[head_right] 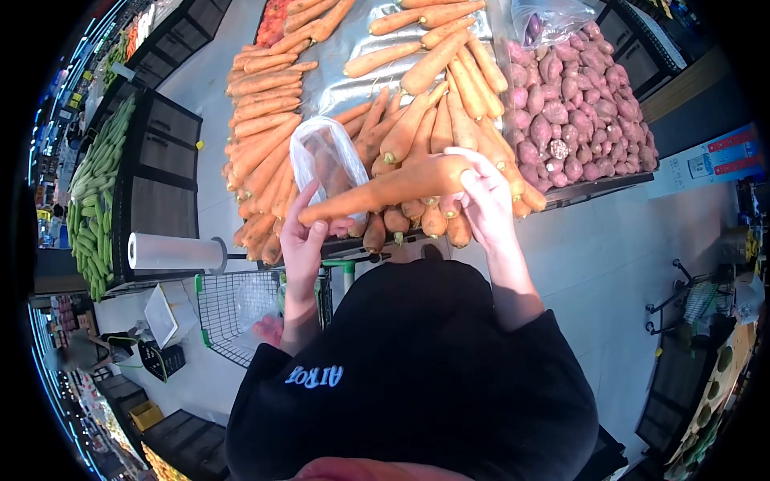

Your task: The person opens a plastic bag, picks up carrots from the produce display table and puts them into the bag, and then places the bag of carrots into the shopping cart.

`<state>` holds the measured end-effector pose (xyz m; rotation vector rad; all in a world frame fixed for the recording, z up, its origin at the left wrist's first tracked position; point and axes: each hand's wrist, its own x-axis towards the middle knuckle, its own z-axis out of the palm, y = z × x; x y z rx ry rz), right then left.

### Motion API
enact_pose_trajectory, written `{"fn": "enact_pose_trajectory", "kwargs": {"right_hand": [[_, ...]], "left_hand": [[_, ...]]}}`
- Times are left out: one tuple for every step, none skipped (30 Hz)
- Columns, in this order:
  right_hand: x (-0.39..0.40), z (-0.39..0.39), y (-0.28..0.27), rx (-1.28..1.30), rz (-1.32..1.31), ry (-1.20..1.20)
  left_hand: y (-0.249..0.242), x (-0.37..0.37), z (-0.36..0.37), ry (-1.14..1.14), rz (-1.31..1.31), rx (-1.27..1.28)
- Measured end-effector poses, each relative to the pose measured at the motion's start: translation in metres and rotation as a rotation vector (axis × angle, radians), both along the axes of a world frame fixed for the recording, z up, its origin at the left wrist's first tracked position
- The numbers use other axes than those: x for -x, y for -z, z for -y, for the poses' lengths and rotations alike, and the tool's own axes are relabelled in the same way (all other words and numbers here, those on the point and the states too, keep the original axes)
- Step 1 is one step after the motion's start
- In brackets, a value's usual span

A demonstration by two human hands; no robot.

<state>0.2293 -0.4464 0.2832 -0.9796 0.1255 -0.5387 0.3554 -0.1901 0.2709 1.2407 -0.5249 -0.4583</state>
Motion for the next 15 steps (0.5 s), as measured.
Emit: {"fn": "enact_pose_trajectory", "kwargs": {"right_hand": [[0.003, 0.003, 0.016, 0.030, -0.032, -0.092], [0.003, 0.005, 0.021, 0.062, -0.050, -0.100], [0.002, 0.005, 0.022, 0.095, -0.068, -0.106], [0.002, 0.004, 0.021, 0.128, -0.085, -0.112], [0.004, 0.001, 0.018, 0.087, -0.036, -0.144], [0.005, 0.000, 0.019, 0.112, -0.023, -0.154], [0.005, 0.000, 0.020, 0.138, -0.011, -0.166], [0.005, 0.000, 0.021, 0.164, 0.002, -0.180], [0.004, 0.000, 0.016, 0.172, -0.047, -0.204], [0.003, 0.003, 0.016, 0.211, -0.068, -0.241], [0.002, 0.006, 0.017, 0.251, -0.089, -0.279], [0.001, 0.009, 0.017, 0.291, -0.108, -0.319], [0.001, 0.009, 0.016, 0.293, -0.121, -0.327], [0.000, 0.009, 0.015, 0.296, -0.134, -0.335], [0.000, 0.008, 0.014, 0.298, -0.147, -0.343]], "left_hand": [[0.004, 0.000, -0.002, -0.030, 0.013, -0.029], [0.010, -0.002, -0.004, -0.059, 0.029, -0.056], [0.012, -0.002, -0.005, -0.087, 0.045, -0.082], [0.013, 0.000, -0.006, -0.098, 0.018, -0.066], [0.011, 0.002, -0.006, -0.107, -0.010, -0.050], [0.010, 0.004, -0.006, -0.118, -0.038, -0.034], [0.012, 0.004, -0.010, -0.101, -0.093, -0.029], [0.015, 0.005, -0.012, -0.115, -0.085, -0.041], [0.016, 0.004, -0.014, -0.130, -0.074, -0.051], [0.016, 0.005, -0.015, -0.147, -0.063, -0.061], [0.015, 0.006, -0.014, -0.171, -0.066, -0.049], [0.015, 0.007, -0.016, -0.178, -0.064, -0.048], [0.016, 0.007, -0.018, -0.187, -0.063, -0.048], [0.017, 0.007, -0.020, -0.196, -0.060, -0.047], [0.019, 0.008, -0.023, -0.210, -0.063, -0.050]]}}
